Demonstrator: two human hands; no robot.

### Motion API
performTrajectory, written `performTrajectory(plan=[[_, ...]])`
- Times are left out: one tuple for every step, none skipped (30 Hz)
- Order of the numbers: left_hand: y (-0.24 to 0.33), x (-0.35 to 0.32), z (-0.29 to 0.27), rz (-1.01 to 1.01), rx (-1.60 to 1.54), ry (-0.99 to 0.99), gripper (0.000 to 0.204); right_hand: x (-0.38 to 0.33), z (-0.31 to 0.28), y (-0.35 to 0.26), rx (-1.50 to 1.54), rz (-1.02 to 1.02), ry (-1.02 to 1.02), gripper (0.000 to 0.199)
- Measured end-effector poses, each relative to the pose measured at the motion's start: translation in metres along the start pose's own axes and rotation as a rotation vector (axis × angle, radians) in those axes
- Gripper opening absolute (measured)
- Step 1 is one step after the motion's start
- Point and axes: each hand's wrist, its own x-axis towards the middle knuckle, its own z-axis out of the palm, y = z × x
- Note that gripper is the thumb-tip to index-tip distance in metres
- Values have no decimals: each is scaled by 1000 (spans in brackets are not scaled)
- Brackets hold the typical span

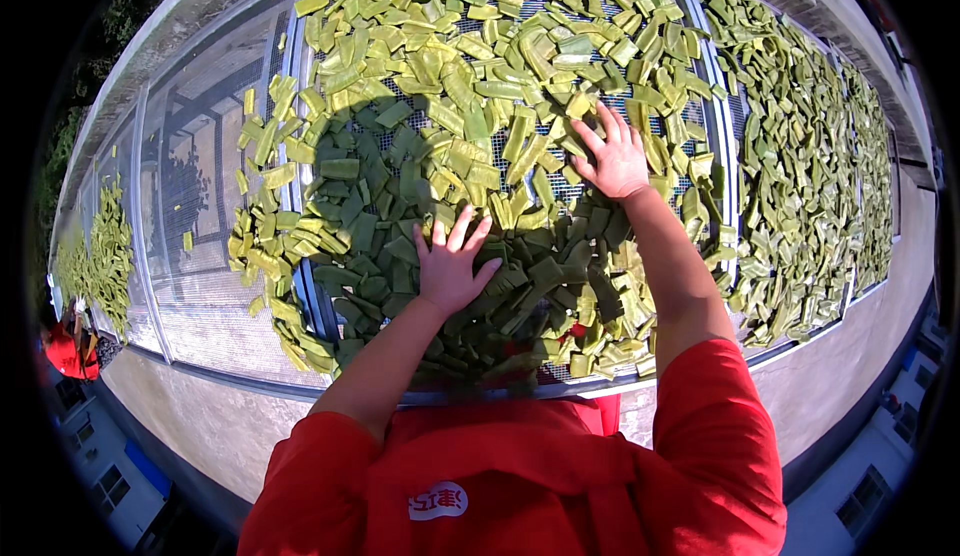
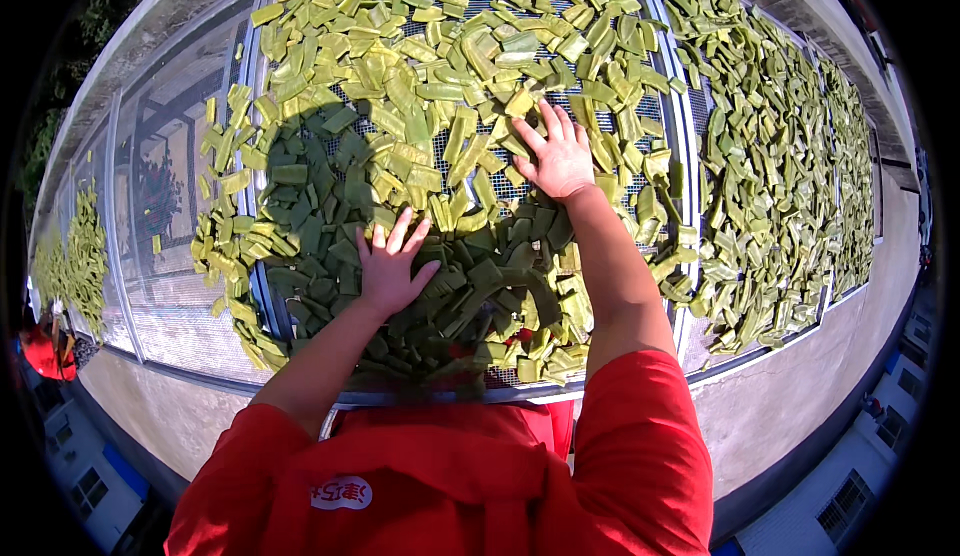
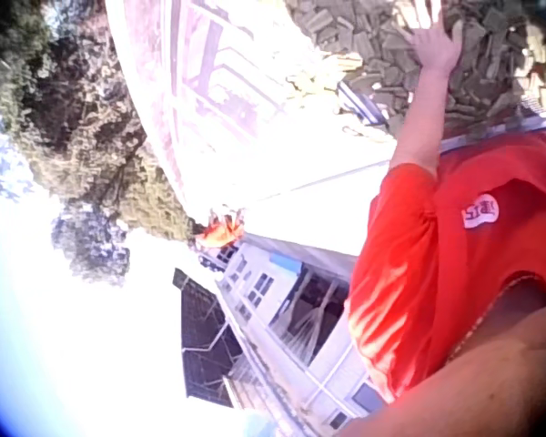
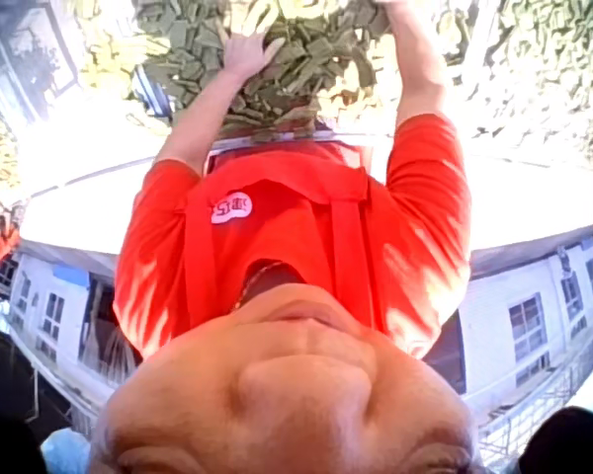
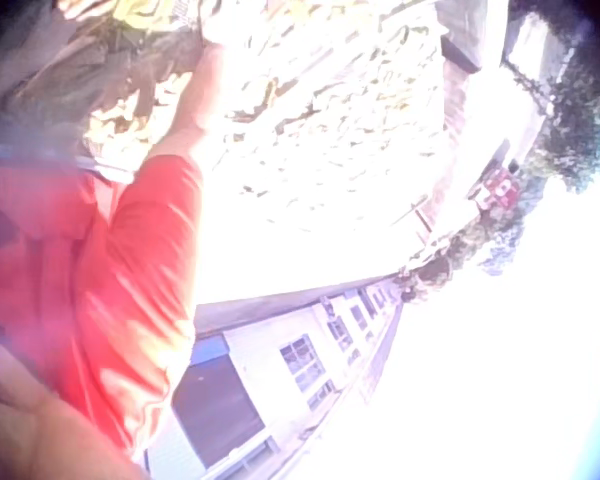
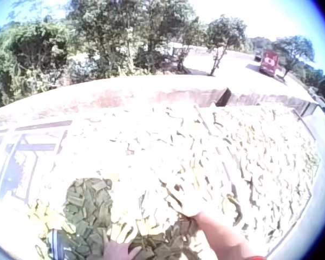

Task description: The person spreads green vegetable slices evenly across metal mesh trays using both hands. They repeatedly scoop and toss the slices to ensure uniform coverage on the drying racks.

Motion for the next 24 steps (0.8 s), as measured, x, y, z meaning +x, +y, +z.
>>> performTrajectory(plan=[[-5,15,-1,107,-43,34,65,14,-11,21,2,184,-91,59],[-8,31,-2,217,-91,70,67,19,-9,49,-1,241,-68,62],[-8,41,-7,208,9,29,70,15,-15,59,-72,267,-58,64],[-9,52,-9,193,38,-39,73,13,-23,66,-150,288,-45,66],[-11,60,-6,189,30,-33,73,-2,-22,65,-21,331,-118,66],[-12,68,-1,186,18,-25,73,-27,-19,57,104,374,-191,67],[-12,77,8,142,33,44,72,-62,-11,38,133,237,-141,70],[-7,88,8,53,113,60,68,-94,-22,8,165,143,-187,73],[-6,99,12,3,114,104,67,-117,-39,-23,177,87,-400,74],[-6,111,16,-49,115,152,67,-143,-46,-42,269,4,-408,74],[-6,122,18,-97,91,124,67,-167,-49,-60,457,-79,-440,72],[-2,130,9,-144,65,82,67,-186,-46,-71,455,-157,-385,63],[-8,137,8,-183,0,146,66,-182,-46,-65,389,-166,-491,56],[-16,137,7,-231,-64,214,66,-175,-46,-54,317,-185,-597,48],[-18,138,-4,-208,-142,229,67,-165,-39,-45,302,-92,-364,43],[-26,132,-15,-112,-98,254,65,-153,-29,-39,311,-17,-130,39],[-33,121,-27,-24,-19,221,64,-137,-25,-27,219,97,-30,37],[-42,108,-37,67,56,179,63,-120,-26,-17,129,219,69,35],[-57,89,-39,102,145,175,63,-102,-27,-15,133,237,100,38],[-72,67,-44,90,191,140,62,-85,-28,-20,133,263,128,41],[-103,42,-39,37,273,95,61,-66,-30,-37,170,171,108,44],[-136,17,-40,-9,345,52,60,-50,-33,-56,194,84,89,47],[-158,0,-58,-155,403,-21,57,-38,-35,-79,266,13,12,52],[-179,-13,-75,-297,452,-86,55,-29,-29,-98,338,-94,-13,54]])
